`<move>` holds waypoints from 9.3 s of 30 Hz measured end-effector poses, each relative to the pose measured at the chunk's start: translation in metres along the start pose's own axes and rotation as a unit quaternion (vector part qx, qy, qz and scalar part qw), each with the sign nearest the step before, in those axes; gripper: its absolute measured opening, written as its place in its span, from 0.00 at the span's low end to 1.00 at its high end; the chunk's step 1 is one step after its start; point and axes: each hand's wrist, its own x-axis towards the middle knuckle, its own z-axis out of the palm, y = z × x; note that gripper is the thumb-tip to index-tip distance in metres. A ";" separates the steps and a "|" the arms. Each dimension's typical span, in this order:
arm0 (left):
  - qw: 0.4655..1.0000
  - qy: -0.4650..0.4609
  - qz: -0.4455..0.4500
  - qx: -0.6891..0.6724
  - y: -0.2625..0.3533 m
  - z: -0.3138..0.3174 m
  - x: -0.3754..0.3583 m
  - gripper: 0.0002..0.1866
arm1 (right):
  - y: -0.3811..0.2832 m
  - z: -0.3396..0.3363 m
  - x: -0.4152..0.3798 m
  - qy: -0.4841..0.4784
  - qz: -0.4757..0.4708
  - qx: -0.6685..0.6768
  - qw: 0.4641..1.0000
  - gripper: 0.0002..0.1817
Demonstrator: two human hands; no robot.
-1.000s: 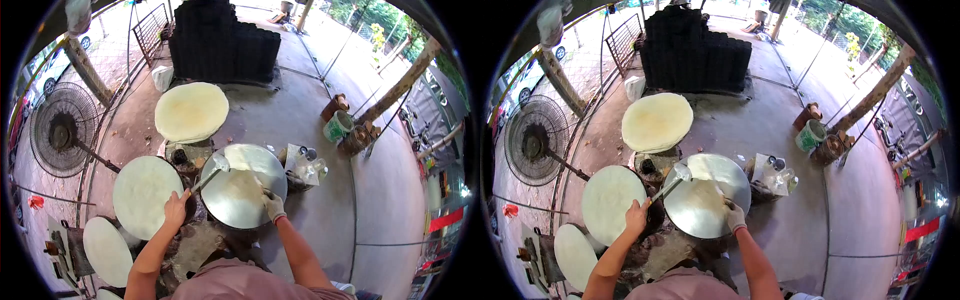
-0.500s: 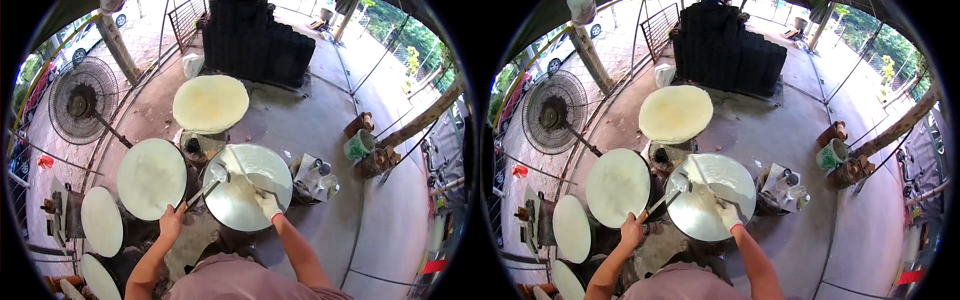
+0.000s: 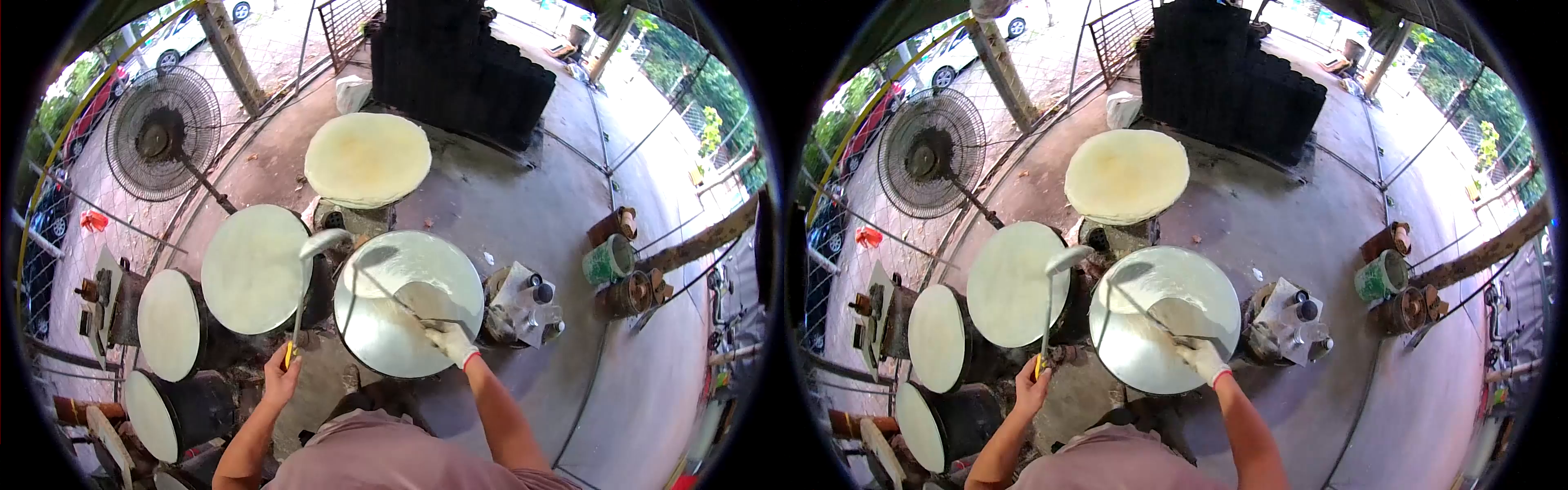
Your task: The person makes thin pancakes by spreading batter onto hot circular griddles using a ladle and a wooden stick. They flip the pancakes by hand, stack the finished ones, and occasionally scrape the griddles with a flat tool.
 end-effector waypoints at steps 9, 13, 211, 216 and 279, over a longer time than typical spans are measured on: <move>0.956 0.051 -0.178 -0.228 0.038 0.029 -0.044 0.07 | 0.026 -0.019 0.036 -0.102 0.026 0.012 0.994 0.18; 0.924 0.094 -0.229 -0.290 0.036 0.024 -0.073 0.07 | 0.011 -0.050 0.042 -0.027 0.019 -0.009 0.999 0.17; 0.798 -0.185 -0.282 -0.500 0.097 0.098 -0.203 0.04 | 0.184 0.052 -0.117 0.170 -0.103 0.169 0.965 0.19; 0.745 -0.181 -0.333 -0.549 0.099 0.102 -0.203 0.05 | 0.175 0.045 -0.127 0.069 -0.158 -0.018 0.985 0.20; 0.447 0.606 -0.181 -0.633 -0.157 -0.258 -0.349 0.14 | -0.114 0.740 -0.134 -0.744 -0.143 -0.338 0.559 0.26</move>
